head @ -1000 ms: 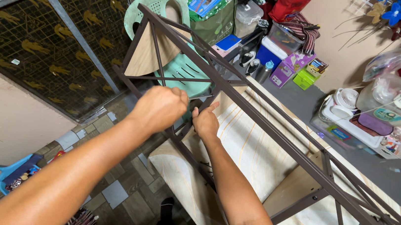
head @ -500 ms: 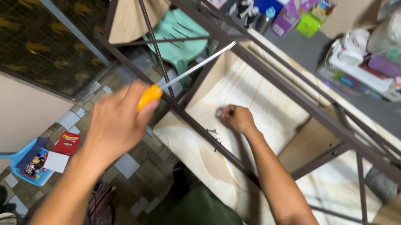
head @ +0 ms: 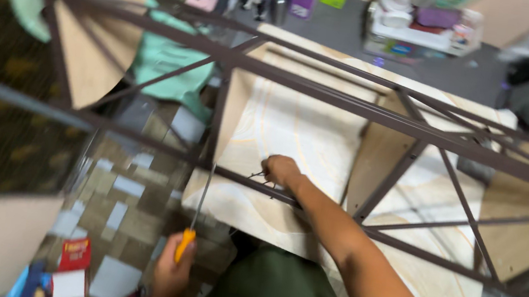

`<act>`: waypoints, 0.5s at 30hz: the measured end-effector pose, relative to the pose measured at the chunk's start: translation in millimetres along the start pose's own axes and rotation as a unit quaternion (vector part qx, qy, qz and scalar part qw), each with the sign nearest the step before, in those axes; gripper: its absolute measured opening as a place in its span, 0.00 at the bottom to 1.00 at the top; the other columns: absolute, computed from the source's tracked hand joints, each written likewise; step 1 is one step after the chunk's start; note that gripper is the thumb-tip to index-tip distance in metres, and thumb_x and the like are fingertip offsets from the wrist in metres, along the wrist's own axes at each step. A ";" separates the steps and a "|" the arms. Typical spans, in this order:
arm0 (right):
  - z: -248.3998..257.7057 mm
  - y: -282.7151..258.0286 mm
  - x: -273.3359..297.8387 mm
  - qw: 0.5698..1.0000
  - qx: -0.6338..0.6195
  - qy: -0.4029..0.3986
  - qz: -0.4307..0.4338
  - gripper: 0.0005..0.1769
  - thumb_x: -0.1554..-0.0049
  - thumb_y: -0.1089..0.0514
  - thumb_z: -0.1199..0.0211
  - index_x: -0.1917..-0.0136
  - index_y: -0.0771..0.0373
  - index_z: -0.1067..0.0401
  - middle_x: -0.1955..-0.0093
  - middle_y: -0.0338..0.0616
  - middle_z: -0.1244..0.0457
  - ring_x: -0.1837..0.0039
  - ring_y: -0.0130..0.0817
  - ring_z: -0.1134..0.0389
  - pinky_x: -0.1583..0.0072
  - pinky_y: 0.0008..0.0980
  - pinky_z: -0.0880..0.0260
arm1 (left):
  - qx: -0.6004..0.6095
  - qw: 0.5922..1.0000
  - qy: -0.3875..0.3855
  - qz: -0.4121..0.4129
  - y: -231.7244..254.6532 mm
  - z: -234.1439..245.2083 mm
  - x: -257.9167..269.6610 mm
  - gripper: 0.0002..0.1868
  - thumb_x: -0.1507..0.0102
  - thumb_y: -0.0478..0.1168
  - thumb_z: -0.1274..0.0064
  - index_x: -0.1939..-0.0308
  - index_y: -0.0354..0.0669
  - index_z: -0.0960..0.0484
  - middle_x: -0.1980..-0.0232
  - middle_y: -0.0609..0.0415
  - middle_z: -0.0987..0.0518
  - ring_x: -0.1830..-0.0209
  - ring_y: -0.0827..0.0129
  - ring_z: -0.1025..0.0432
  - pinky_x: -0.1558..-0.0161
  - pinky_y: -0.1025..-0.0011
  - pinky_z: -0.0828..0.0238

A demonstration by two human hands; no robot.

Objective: The person uses a yellow-handled screwdriver to tighten screws at multiple joints of a brown metal shelving frame. The person holds the frame steady with one hand while turning the screwdriver with the other, moving along the frame to secure several connection points.

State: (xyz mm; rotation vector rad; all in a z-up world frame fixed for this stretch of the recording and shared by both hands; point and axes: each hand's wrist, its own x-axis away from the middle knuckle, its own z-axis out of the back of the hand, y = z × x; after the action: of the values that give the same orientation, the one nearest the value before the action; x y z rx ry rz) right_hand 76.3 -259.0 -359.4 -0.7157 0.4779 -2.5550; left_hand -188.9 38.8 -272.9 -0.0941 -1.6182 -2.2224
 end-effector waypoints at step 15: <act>39.2 -58.9 106.2 0.916 -0.269 0.255 -0.153 0.12 0.47 0.57 0.29 0.60 0.65 0.29 0.62 0.50 0.31 0.59 0.44 0.30 0.52 0.35 0.28 | -0.019 0.986 -0.167 -0.019 12.8 4.7 -28.1 0.16 0.34 0.49 0.46 0.49 0.41 0.20 0.70 0.58 0.25 0.72 0.77 0.32 0.69 0.77 0.33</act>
State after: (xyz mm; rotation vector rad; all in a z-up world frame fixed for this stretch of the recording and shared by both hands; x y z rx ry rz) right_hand -2.4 -270.3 -259.5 -0.2846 1.3779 -2.9271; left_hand -159.4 47.4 -267.6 -0.4730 -1.7552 -2.3646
